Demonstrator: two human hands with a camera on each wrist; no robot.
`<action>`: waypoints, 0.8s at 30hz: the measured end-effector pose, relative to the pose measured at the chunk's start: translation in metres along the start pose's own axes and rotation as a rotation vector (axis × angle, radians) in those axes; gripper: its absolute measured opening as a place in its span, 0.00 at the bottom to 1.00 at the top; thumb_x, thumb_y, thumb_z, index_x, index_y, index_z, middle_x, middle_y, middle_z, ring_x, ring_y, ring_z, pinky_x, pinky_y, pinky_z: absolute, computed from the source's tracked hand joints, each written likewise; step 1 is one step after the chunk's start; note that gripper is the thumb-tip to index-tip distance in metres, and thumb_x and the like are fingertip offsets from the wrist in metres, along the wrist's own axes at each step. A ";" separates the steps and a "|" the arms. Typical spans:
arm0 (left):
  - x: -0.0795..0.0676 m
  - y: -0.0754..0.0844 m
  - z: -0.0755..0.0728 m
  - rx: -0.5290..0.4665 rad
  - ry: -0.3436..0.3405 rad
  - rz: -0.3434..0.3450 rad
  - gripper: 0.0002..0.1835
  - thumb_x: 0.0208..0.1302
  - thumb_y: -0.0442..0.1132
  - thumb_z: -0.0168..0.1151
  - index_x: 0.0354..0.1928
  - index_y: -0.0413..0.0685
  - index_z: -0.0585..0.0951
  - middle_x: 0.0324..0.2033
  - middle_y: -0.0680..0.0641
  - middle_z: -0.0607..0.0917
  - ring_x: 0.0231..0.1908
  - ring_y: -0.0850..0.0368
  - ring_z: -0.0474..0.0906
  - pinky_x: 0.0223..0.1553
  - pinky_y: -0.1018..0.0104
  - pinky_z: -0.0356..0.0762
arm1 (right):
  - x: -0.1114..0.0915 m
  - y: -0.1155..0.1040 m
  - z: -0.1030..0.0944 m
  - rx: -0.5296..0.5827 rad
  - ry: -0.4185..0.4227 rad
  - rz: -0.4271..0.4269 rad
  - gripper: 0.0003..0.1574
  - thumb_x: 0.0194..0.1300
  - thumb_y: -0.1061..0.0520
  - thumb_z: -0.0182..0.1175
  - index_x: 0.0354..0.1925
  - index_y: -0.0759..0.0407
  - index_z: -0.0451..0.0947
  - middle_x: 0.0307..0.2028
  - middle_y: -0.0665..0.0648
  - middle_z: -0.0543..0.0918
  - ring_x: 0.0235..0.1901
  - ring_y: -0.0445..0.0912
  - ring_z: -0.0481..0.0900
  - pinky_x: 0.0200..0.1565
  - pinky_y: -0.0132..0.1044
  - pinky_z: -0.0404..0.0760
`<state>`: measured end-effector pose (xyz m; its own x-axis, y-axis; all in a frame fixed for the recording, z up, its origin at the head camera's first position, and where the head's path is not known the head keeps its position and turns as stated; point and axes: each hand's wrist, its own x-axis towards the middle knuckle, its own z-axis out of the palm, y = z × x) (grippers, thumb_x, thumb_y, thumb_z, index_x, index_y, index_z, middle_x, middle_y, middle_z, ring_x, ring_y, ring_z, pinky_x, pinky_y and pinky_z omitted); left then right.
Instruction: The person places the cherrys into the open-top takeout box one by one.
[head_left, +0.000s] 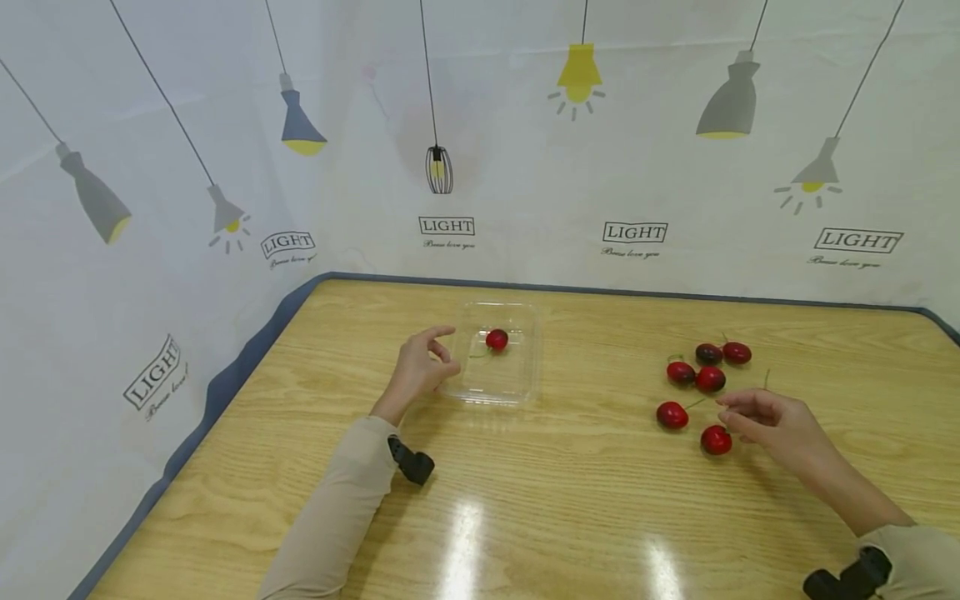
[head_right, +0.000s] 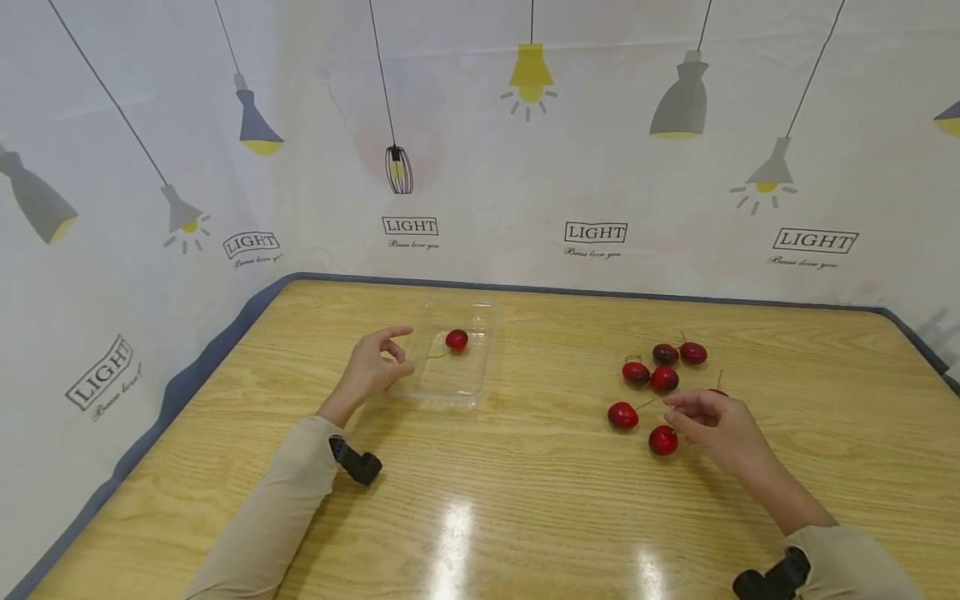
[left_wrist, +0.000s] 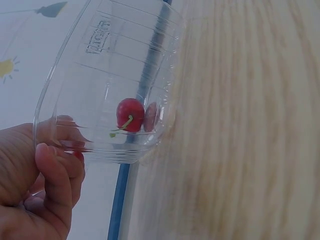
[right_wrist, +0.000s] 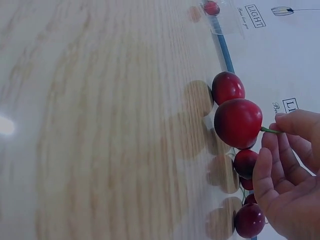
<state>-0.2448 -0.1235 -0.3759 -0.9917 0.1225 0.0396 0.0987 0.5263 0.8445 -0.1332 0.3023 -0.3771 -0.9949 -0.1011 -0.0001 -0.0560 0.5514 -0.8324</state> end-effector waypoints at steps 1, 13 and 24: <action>0.000 0.000 0.000 -0.002 0.001 -0.001 0.31 0.45 0.26 0.58 0.57 0.41 0.69 0.22 0.46 0.73 0.09 0.62 0.61 0.11 0.71 0.63 | 0.000 0.000 0.000 0.001 0.000 -0.001 0.26 0.62 0.52 0.53 0.49 0.73 0.68 0.34 0.51 0.79 0.31 0.35 0.76 0.32 0.32 0.76; 0.000 0.002 -0.001 0.000 -0.006 -0.016 0.31 0.45 0.26 0.58 0.57 0.41 0.69 0.22 0.47 0.73 0.09 0.62 0.61 0.12 0.71 0.63 | 0.000 -0.004 0.001 0.002 0.009 -0.010 0.26 0.62 0.53 0.54 0.49 0.74 0.68 0.31 0.47 0.78 0.29 0.37 0.75 0.31 0.32 0.76; 0.000 0.002 -0.001 -0.010 -0.006 -0.017 0.32 0.45 0.26 0.58 0.58 0.41 0.69 0.22 0.47 0.73 0.09 0.62 0.61 0.12 0.71 0.63 | -0.001 -0.008 0.001 0.006 0.005 -0.032 0.26 0.62 0.53 0.54 0.49 0.74 0.68 0.31 0.50 0.78 0.29 0.38 0.75 0.31 0.32 0.76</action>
<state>-0.2444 -0.1231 -0.3742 -0.9927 0.1188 0.0223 0.0814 0.5199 0.8503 -0.1319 0.2967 -0.3711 -0.9930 -0.1144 0.0294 -0.0873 0.5430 -0.8351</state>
